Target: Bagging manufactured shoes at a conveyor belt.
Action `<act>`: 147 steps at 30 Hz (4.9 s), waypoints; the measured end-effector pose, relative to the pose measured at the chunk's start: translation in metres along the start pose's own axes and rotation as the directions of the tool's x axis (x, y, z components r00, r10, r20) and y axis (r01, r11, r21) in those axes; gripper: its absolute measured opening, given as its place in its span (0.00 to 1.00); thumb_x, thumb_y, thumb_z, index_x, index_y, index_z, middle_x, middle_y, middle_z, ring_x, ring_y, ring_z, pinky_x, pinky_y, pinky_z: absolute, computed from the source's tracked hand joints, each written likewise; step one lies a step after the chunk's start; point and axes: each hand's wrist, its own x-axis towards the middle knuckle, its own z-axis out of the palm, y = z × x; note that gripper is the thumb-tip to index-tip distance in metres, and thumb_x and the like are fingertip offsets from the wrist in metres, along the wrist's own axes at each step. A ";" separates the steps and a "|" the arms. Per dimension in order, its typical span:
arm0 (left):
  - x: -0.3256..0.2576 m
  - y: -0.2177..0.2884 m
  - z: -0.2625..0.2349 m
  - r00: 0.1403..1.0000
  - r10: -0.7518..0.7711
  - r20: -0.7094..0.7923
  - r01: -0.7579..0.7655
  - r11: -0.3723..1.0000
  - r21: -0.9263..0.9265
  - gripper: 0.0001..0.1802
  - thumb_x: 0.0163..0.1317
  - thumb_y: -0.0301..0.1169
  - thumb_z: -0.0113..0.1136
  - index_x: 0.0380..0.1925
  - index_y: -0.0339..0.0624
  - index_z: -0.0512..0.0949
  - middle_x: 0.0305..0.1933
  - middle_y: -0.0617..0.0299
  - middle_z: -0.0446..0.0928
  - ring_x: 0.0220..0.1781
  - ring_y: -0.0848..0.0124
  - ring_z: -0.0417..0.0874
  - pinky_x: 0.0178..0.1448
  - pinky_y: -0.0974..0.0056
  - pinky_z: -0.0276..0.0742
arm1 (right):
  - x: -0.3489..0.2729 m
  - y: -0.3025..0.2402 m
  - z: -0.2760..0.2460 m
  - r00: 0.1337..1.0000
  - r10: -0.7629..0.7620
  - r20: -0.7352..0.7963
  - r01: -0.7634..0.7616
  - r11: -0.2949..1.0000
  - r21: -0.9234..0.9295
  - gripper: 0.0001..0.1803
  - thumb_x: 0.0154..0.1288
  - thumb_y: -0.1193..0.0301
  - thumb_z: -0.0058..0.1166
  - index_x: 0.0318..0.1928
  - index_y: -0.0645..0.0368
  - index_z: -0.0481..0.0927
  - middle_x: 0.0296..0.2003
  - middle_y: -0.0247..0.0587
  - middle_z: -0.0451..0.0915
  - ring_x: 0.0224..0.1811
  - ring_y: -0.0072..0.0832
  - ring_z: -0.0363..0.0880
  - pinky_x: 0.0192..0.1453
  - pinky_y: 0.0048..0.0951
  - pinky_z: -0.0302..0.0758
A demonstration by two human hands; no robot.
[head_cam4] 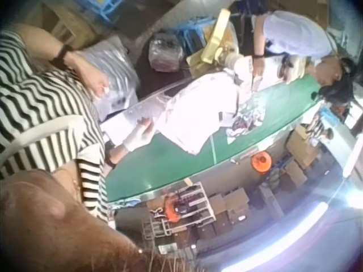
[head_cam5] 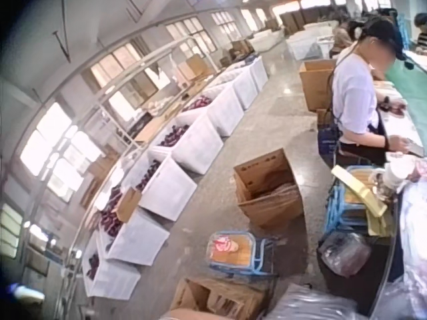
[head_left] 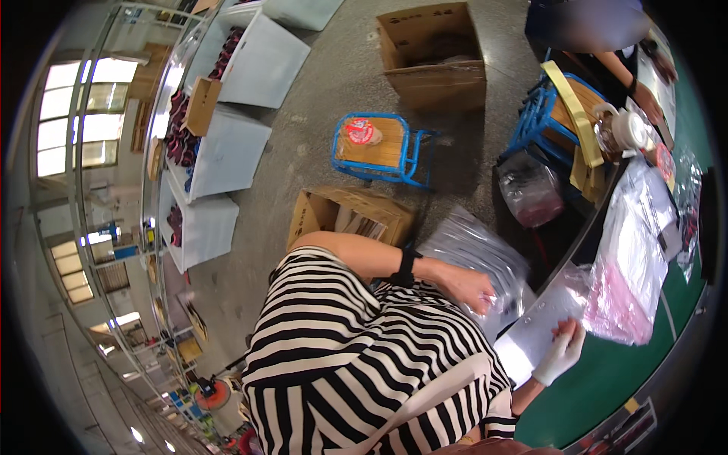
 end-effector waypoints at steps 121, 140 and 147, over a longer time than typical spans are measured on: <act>-0.150 -0.037 -0.021 0.878 0.042 -0.477 -0.089 0.993 -0.076 0.16 0.57 0.33 0.57 0.41 0.32 0.75 0.33 0.63 0.77 0.35 0.80 0.71 0.41 0.71 0.69 | -0.081 -0.220 0.128 0.515 -0.770 0.375 0.603 0.637 0.480 0.24 0.49 0.73 0.56 0.49 0.65 0.70 0.47 0.50 0.73 0.48 0.42 0.74 0.52 0.34 0.70; -0.150 -0.019 -0.028 0.920 -0.029 -0.390 -0.078 0.964 -0.255 0.17 0.56 0.30 0.59 0.45 0.35 0.75 0.41 0.63 0.78 0.42 0.80 0.74 0.50 0.71 0.70 | -0.071 -0.231 0.128 0.055 -0.991 0.124 0.944 0.092 0.316 0.27 0.40 0.70 0.61 0.45 0.64 0.72 0.42 0.50 0.76 0.44 0.45 0.76 0.48 0.40 0.73; -0.149 -0.003 -0.030 0.910 -0.119 -0.396 0.085 0.991 -0.103 0.15 0.55 0.29 0.57 0.43 0.34 0.75 0.38 0.63 0.78 0.39 0.79 0.74 0.48 0.71 0.70 | -0.056 -0.222 0.131 0.003 -0.990 0.140 0.944 0.049 0.327 0.28 0.38 0.71 0.62 0.45 0.63 0.71 0.42 0.49 0.76 0.44 0.45 0.76 0.48 0.42 0.73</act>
